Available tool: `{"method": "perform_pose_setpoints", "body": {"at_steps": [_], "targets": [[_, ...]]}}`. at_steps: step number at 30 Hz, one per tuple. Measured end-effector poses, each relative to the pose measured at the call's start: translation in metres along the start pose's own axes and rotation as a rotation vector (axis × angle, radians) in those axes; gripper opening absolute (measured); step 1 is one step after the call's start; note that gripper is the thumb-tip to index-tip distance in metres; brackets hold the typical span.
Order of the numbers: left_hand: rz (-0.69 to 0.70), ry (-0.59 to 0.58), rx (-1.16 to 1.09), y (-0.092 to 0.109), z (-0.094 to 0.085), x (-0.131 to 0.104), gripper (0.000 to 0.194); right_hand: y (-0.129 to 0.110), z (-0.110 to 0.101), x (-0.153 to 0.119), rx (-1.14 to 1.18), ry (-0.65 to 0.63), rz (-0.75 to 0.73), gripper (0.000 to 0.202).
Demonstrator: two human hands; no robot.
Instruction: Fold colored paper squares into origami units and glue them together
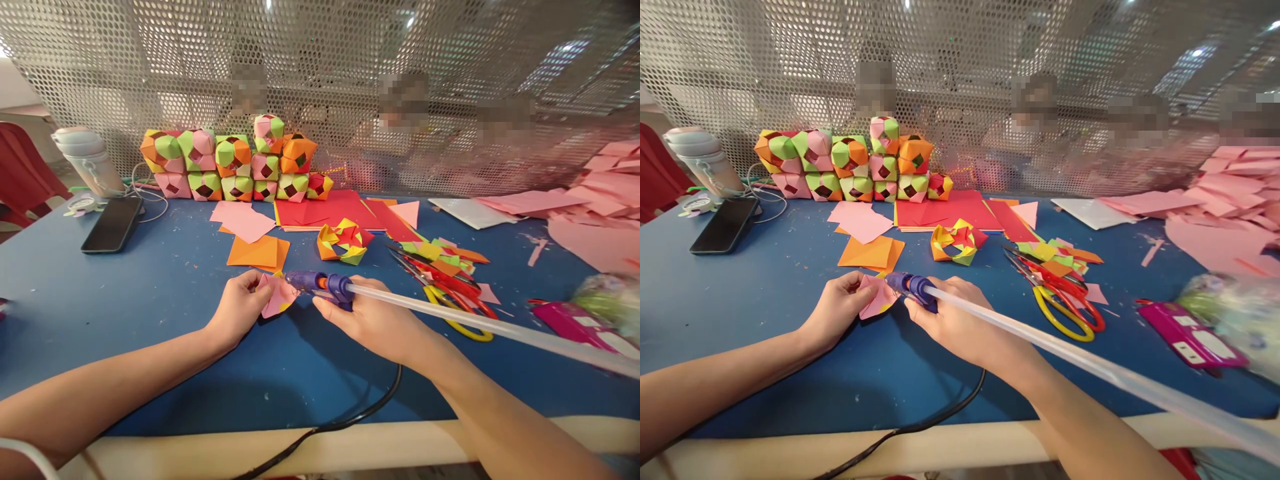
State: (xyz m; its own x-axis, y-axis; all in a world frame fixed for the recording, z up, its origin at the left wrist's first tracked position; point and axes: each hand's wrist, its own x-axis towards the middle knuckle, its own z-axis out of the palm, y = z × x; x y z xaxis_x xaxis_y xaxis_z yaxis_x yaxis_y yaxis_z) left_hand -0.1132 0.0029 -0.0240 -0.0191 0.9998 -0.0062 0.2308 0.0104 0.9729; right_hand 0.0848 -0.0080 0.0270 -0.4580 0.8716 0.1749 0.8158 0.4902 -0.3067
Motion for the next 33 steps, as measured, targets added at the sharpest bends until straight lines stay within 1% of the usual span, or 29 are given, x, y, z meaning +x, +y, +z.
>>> {"method": "perform_pose_setpoints", "body": {"at_steps": [4,8,10,14,16,20,22,26,30,33], "targets": [[0.006,0.028,0.000,-0.0017,0.0003,0.0010,0.020,-0.0014,-0.0045,-0.0002,-0.012,-0.012,0.018,0.025],[0.006,0.033,-0.004,-0.0032,0.0001,0.0022,0.017,-0.0009,-0.0073,-0.0002,-0.015,0.001,0.028,0.024],[0.003,0.031,-0.007,-0.0029,0.0000,0.0022,0.017,0.0006,-0.0082,0.0000,0.035,0.017,0.019,0.024],[-0.003,0.011,-0.019,-0.0002,0.0000,0.0012,0.016,0.0038,-0.0077,0.0008,0.213,0.031,-0.034,0.024],[-0.007,-0.002,-0.027,0.0014,-0.0001,0.0005,0.016,0.0040,-0.0064,0.0014,0.250,0.024,-0.040,0.024],[0.005,-0.044,-0.044,0.0029,-0.0006,-0.0002,0.016,0.0013,-0.0042,0.0022,0.218,-0.011,-0.017,0.025],[0.012,-0.057,-0.047,0.0028,-0.0007,-0.0002,0.017,0.0000,-0.0039,0.0021,0.195,-0.005,-0.010,0.025],[0.011,-0.048,-0.021,0.0029,-0.0008,0.0002,0.016,-0.0011,-0.0043,0.0011,0.181,0.030,-0.028,0.025],[0.018,-0.056,-0.035,0.0039,-0.0007,0.0001,0.018,-0.0024,-0.0050,0.0001,0.129,0.017,-0.021,0.025],[0.004,-0.034,-0.055,0.0024,-0.0009,0.0001,0.019,-0.0022,-0.0060,0.0000,0.138,0.024,-0.004,0.024]]}}
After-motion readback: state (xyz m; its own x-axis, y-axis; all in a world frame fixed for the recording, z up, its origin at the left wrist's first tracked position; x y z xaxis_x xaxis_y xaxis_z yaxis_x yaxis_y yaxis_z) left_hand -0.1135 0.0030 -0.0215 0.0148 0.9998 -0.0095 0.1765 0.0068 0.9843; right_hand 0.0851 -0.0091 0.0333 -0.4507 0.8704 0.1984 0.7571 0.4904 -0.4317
